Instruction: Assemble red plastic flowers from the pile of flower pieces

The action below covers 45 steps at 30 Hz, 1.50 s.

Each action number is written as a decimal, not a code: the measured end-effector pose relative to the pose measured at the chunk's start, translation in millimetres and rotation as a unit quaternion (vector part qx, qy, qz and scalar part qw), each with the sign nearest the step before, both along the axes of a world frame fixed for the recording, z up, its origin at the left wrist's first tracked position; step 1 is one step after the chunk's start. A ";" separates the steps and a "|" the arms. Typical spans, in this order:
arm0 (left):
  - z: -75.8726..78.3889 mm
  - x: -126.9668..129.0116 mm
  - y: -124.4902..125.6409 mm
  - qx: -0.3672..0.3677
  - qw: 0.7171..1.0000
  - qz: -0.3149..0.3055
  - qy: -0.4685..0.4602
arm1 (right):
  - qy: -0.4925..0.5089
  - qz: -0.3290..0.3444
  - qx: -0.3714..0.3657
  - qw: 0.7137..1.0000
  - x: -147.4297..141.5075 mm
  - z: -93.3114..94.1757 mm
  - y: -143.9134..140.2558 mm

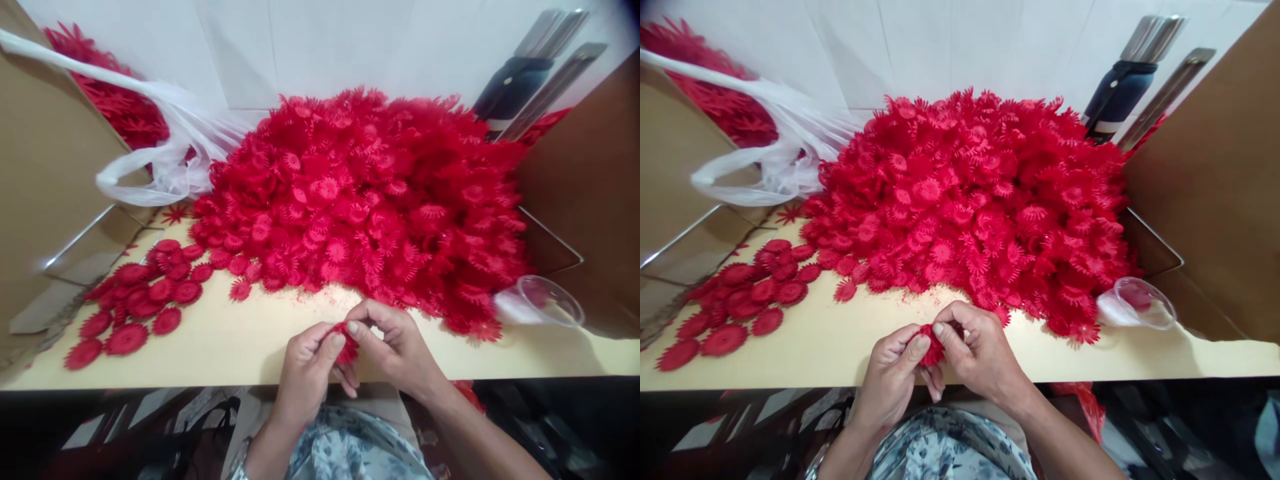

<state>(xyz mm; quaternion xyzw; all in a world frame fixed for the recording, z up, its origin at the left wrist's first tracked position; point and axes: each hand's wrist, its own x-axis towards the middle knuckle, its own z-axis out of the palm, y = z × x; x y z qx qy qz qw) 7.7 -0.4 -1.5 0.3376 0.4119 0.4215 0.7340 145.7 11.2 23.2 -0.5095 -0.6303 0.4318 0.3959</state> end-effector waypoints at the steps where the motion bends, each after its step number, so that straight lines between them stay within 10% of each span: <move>1: 0.4 -0.1 -0.2 -0.001 1.000 0.004 -0.009 | 0.005 -0.001 -0.004 1.000 -0.2 -0.4 0.2; 8: -1.1 -2.6 -2.8 -0.001 1.000 0.018 -0.019 | 0.039 0.031 -0.027 0.998 -3.1 -4.8 -1.8; 12: 3.4 -5.2 -2.9 -0.008 0.999 0.049 0.000 | -0.038 -0.084 0.093 0.991 6.3 -4.0 6.0; 15: 9.3 -5.4 -1.2 -0.021 0.998 0.063 0.004 | -0.152 -0.221 0.225 0.937 28.1 4.7 32.5; 20: 11.7 -2.8 3.5 -0.043 0.995 0.091 -0.016 | -0.387 -0.244 0.342 0.821 55.6 17.9 75.9; 29: 2.9 -6.7 -0.3 -0.053 0.995 0.076 0.040 | -0.151 0.012 0.153 0.977 21.9 4.3 22.3; 37: 1.1 -3.9 0.4 -0.021 0.988 0.058 0.144 | -0.058 0.138 -0.015 0.989 0.4 4.8 4.5; 41: -3.1 -7.6 -3.0 -0.021 0.989 0.041 0.140 | -0.080 0.130 0.050 0.987 2.2 5.7 4.5; 45: -4.6 -12.2 -3.1 -0.044 0.992 0.045 0.112 | -0.157 -0.076 0.185 0.967 20.0 8.4 26.0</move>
